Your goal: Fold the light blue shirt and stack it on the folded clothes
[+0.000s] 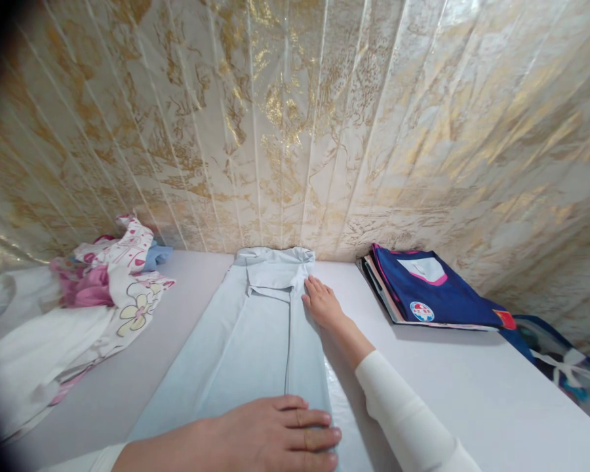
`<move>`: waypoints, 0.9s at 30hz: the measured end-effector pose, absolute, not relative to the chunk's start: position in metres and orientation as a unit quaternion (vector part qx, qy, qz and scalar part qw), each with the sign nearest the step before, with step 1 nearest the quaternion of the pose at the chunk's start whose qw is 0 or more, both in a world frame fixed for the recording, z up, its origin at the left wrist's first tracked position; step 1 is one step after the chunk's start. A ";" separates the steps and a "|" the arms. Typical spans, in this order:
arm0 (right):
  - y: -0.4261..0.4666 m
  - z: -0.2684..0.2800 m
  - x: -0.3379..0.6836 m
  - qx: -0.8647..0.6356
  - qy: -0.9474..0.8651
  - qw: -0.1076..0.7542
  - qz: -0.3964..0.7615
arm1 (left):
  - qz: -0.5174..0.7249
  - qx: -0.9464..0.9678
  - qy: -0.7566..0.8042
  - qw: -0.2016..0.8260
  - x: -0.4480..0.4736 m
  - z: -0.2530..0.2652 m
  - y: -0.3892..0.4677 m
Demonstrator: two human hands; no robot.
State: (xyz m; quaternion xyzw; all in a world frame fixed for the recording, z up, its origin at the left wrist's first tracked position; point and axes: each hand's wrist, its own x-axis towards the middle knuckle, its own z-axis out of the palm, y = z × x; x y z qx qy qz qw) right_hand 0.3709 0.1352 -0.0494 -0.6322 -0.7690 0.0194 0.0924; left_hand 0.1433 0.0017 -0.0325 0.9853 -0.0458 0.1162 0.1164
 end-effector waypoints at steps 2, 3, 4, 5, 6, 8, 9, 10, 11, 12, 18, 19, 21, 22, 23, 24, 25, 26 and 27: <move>0.154 -0.049 0.375 -0.650 -0.755 0.086 0.024 | 0.130 0.987 -0.045 0.088 0.144 -0.038 0.001; 0.161 -0.047 0.376 -0.657 -0.749 0.082 0.027 | 0.133 0.987 -0.044 0.082 0.144 -0.040 0.001; 0.166 -0.045 0.376 -0.663 -0.744 0.077 0.029 | 0.134 0.987 -0.042 0.083 0.144 -0.042 0.001; 0.170 -0.043 0.376 -0.668 -0.740 0.074 0.031 | 0.132 0.986 -0.040 0.088 0.145 -0.043 0.000; 0.171 -0.041 0.374 -0.672 -0.736 0.071 0.031 | 0.131 0.986 -0.038 0.098 0.146 -0.045 -0.001; 0.168 -0.038 0.367 -0.679 -0.730 0.068 0.029 | 0.129 0.984 -0.033 0.121 0.148 -0.046 -0.005; 0.163 -0.038 0.362 -0.680 -0.729 0.068 0.027 | 0.126 0.983 -0.031 0.133 0.149 -0.045 -0.007; 0.157 -0.038 0.357 -0.679 -0.731 0.069 0.025 | 0.122 0.982 -0.026 0.144 0.149 -0.043 -0.009; 0.150 -0.039 0.351 -0.675 -0.734 0.068 0.024 | 0.116 0.981 -0.018 0.156 0.150 -0.041 -0.011; 0.142 -0.041 0.345 -0.670 -0.739 0.067 0.024 | 0.108 0.980 -0.004 0.169 0.150 -0.037 -0.012; 0.121 -0.050 0.323 -0.651 -0.756 0.062 0.023 | 0.077 0.962 0.116 0.237 0.139 -0.015 -0.006; 0.124 -0.051 0.322 -0.652 -0.756 0.063 0.020 | 0.075 0.961 0.114 0.240 0.138 -0.015 -0.005; 0.134 -0.050 0.320 -0.655 -0.753 0.066 0.015 | 0.073 0.961 0.108 0.243 0.138 -0.016 -0.003; 0.140 -0.050 0.320 -0.655 -0.752 0.067 0.013 | 0.073 0.961 0.108 0.243 0.139 -0.017 -0.001; 0.146 -0.049 0.320 -0.655 -0.753 0.067 0.011 | 0.074 0.961 0.108 0.244 0.140 -0.018 0.001; 0.151 -0.049 0.319 -0.654 -0.754 0.067 0.009 | 0.075 0.961 0.108 0.243 0.141 -0.018 0.004; 0.155 -0.049 0.319 -0.652 -0.755 0.067 0.007 | 0.075 0.961 0.110 0.241 0.141 -0.017 0.008; 0.158 -0.049 0.319 -0.651 -0.756 0.067 0.006 | 0.075 0.962 0.116 0.236 0.140 -0.015 0.013; 0.161 -0.049 0.318 -0.650 -0.757 0.067 0.004 | 0.077 0.962 0.126 0.229 0.137 -0.011 0.020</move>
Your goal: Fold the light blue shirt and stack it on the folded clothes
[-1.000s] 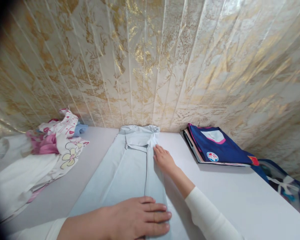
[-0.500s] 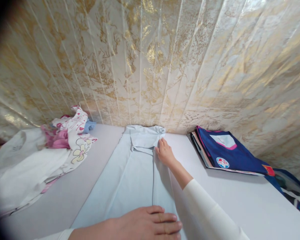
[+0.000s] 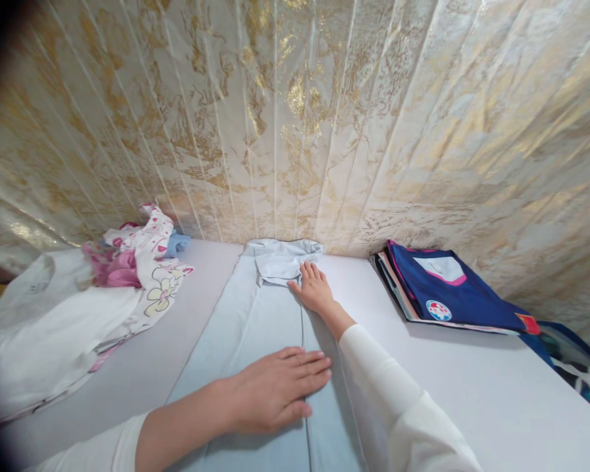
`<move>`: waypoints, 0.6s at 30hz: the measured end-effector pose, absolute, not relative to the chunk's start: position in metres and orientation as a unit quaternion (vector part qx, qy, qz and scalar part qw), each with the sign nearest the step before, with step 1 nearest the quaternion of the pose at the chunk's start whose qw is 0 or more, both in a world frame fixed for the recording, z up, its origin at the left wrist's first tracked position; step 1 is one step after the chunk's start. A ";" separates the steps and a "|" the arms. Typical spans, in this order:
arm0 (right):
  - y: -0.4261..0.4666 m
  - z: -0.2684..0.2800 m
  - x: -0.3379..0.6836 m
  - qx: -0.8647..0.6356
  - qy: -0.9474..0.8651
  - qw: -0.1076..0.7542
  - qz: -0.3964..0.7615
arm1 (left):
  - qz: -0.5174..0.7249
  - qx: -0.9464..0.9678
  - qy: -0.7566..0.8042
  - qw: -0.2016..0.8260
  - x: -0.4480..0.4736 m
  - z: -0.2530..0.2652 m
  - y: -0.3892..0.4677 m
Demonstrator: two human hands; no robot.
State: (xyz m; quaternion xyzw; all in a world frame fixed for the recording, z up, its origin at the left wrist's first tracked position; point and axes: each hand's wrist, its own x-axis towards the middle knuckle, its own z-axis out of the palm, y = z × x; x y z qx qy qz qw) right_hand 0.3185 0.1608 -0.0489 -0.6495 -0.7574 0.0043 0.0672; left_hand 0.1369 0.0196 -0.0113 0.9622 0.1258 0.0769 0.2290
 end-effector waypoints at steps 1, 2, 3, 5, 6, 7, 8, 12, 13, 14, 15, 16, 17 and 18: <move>0.162 -0.049 0.318 -0.648 -0.758 0.068 0.004 | 0.079 0.962 0.142 0.218 0.132 -0.007 0.026; 0.163 -0.050 0.318 -0.648 -0.759 0.069 0.003 | 0.083 0.962 0.166 0.203 0.125 -0.004 0.032; 0.163 -0.051 0.318 -0.647 -0.759 0.071 0.004 | 0.086 0.959 0.196 0.184 0.116 -0.001 0.038; 0.163 -0.052 0.319 -0.647 -0.759 0.075 0.006 | 0.091 0.948 0.272 0.134 0.094 -0.001 0.042; 0.162 -0.052 0.319 -0.647 -0.758 0.078 0.008 | 0.092 0.939 0.314 0.107 0.082 -0.004 0.039; 0.162 -0.053 0.319 -0.647 -0.758 0.080 0.010 | 0.092 0.928 0.353 0.083 0.071 -0.009 0.034; 0.163 -0.053 0.319 -0.647 -0.758 0.083 0.013 | 0.092 0.916 0.385 0.059 0.062 -0.015 0.027; 0.163 -0.050 0.319 -0.647 -0.756 0.095 0.023 | 0.095 0.898 0.430 -0.008 0.043 -0.040 -0.011; 0.161 -0.048 0.318 -0.648 -0.754 0.099 0.026 | 0.098 0.898 0.429 -0.019 0.042 -0.043 -0.018; 0.158 -0.047 0.317 -0.651 -0.752 0.103 0.028 | 0.102 0.898 0.427 -0.027 0.042 -0.044 -0.022; 0.154 -0.045 0.316 -0.652 -0.750 0.107 0.031 | 0.105 0.899 0.425 -0.032 0.043 -0.044 -0.025; 0.147 -0.044 0.314 -0.652 -0.749 0.109 0.034 | 0.106 0.899 0.423 -0.035 0.044 -0.044 -0.026; 0.138 -0.042 0.312 -0.650 -0.751 0.111 0.037 | 0.105 0.900 0.422 -0.035 0.044 -0.042 -0.025; 0.126 -0.042 0.311 -0.644 -0.756 0.111 0.039 | 0.104 0.900 0.422 -0.034 0.044 -0.041 -0.024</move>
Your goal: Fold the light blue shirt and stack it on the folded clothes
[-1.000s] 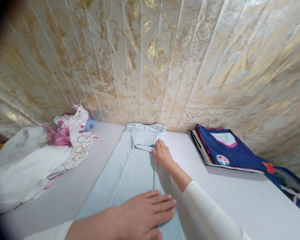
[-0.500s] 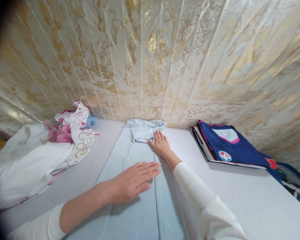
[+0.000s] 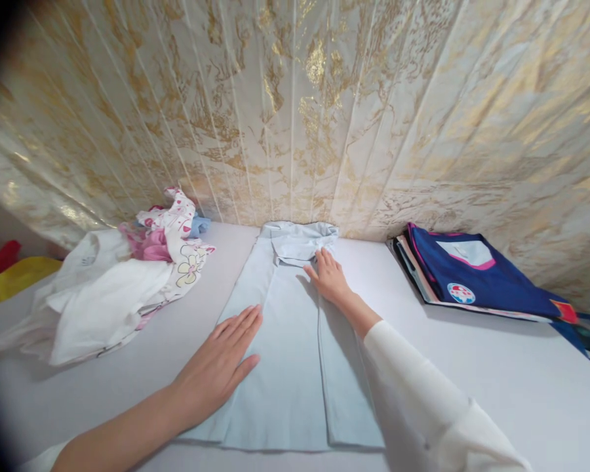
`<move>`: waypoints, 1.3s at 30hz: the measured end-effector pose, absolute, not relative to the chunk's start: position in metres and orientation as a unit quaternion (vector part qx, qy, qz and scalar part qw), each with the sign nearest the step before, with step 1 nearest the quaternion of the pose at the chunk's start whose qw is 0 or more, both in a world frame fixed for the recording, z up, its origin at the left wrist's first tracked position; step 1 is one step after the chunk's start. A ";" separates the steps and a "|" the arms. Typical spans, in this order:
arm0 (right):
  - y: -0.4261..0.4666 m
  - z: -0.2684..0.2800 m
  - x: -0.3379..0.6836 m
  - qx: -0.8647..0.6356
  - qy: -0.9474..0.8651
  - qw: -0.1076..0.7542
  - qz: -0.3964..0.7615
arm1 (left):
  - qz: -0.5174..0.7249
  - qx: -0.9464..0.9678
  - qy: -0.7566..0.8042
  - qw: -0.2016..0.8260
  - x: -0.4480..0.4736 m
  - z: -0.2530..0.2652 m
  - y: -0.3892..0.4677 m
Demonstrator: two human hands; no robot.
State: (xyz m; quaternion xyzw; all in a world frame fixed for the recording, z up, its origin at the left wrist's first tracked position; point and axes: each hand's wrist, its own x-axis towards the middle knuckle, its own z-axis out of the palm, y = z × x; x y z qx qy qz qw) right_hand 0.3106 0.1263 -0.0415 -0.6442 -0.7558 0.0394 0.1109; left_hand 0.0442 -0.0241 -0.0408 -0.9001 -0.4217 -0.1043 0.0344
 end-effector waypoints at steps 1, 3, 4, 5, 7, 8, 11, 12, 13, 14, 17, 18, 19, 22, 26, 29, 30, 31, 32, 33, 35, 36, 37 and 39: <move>0.113 -0.041 0.309 -0.633 -0.765 0.112 0.042 | -0.104 -0.900 -0.422 0.034 0.044 -0.040 -0.023; 0.080 -0.041 0.308 -0.602 -0.789 0.117 0.042 | -0.105 -0.900 -0.422 0.035 0.043 -0.039 -0.021; 0.062 -0.041 0.309 -0.579 -0.804 0.130 0.040 | -0.108 -0.900 -0.420 0.036 0.042 -0.040 -0.021; 0.045 -0.042 0.310 -0.559 -0.816 0.142 0.035 | -0.111 -0.901 -0.417 0.039 0.042 -0.041 -0.022; 0.012 -0.042 0.313 -0.529 -0.834 0.157 0.026 | -0.117 -0.903 -0.410 0.048 0.040 -0.043 -0.023; -0.003 -0.041 0.316 -0.522 -0.837 0.160 0.020 | -0.121 -0.904 -0.407 0.054 0.039 -0.044 -0.024; -0.035 -0.043 0.322 -0.523 -0.837 0.159 0.002 | -0.133 -0.904 -0.399 0.074 0.037 -0.046 -0.027; -0.042 -0.044 0.324 -0.525 -0.837 0.157 -0.003 | -0.137 -0.904 -0.396 0.079 0.037 -0.047 -0.028; -0.048 -0.047 0.325 -0.525 -0.837 0.155 -0.008 | -0.141 -0.904 -0.394 0.083 0.036 -0.047 -0.028; -0.052 -0.049 0.325 -0.524 -0.838 0.153 -0.013 | -0.144 -0.904 -0.393 0.086 0.036 -0.047 -0.029; -0.061 -0.054 0.322 -0.518 -0.842 0.149 -0.029 | -0.153 -0.902 -0.392 0.094 0.035 -0.047 -0.032; -0.064 -0.055 0.321 -0.516 -0.843 0.148 -0.031 | -0.156 -0.902 -0.392 0.097 0.035 -0.048 -0.034; -0.066 -0.056 0.320 -0.515 -0.844 0.147 -0.031 | -0.159 -0.901 -0.391 0.101 0.033 -0.048 -0.037; -0.075 -0.062 0.318 -0.500 -0.853 0.147 -0.020 | -0.162 -0.903 -0.384 0.107 0.025 -0.049 -0.048; -0.086 -0.078 0.322 -0.482 -0.864 0.144 0.001 | -0.152 -0.918 -0.358 0.081 0.012 -0.042 -0.058; -0.086 -0.071 0.328 -0.490 -0.863 0.121 0.030 | -0.125 -0.931 -0.341 0.032 0.018 -0.025 -0.050; -0.082 -0.063 0.330 -0.490 -0.863 0.112 0.048 | -0.112 -0.938 -0.328 0.013 0.026 -0.018 -0.043; -0.075 -0.051 0.333 -0.492 -0.862 0.105 0.068 | -0.095 -0.949 -0.302 -0.009 0.036 -0.012 -0.035; -0.067 -0.039 0.335 -0.497 -0.857 0.102 0.089 | -0.086 -0.959 -0.269 -0.028 0.049 -0.007 -0.026; -0.055 -0.026 0.338 -0.512 -0.846 0.103 0.105 | -0.072 -0.969 -0.230 -0.048 0.064 -0.004 -0.017; -0.025 -0.003 0.342 -0.554 -0.815 0.113 0.130 | -0.061 -0.982 -0.164 -0.065 0.096 -0.006 0.002; -0.008 0.004 0.344 -0.567 -0.802 0.117 0.143 | -0.061 -0.987 -0.136 -0.061 0.112 -0.010 0.009; 0.009 0.008 0.346 -0.575 -0.795 0.121 0.153 | -0.062 -0.991 -0.110 -0.052 0.127 -0.017 0.016; 0.044 0.010 0.347 -0.572 -0.791 0.140 0.167 | -0.075 -0.993 -0.086 -0.026 0.151 -0.034 0.023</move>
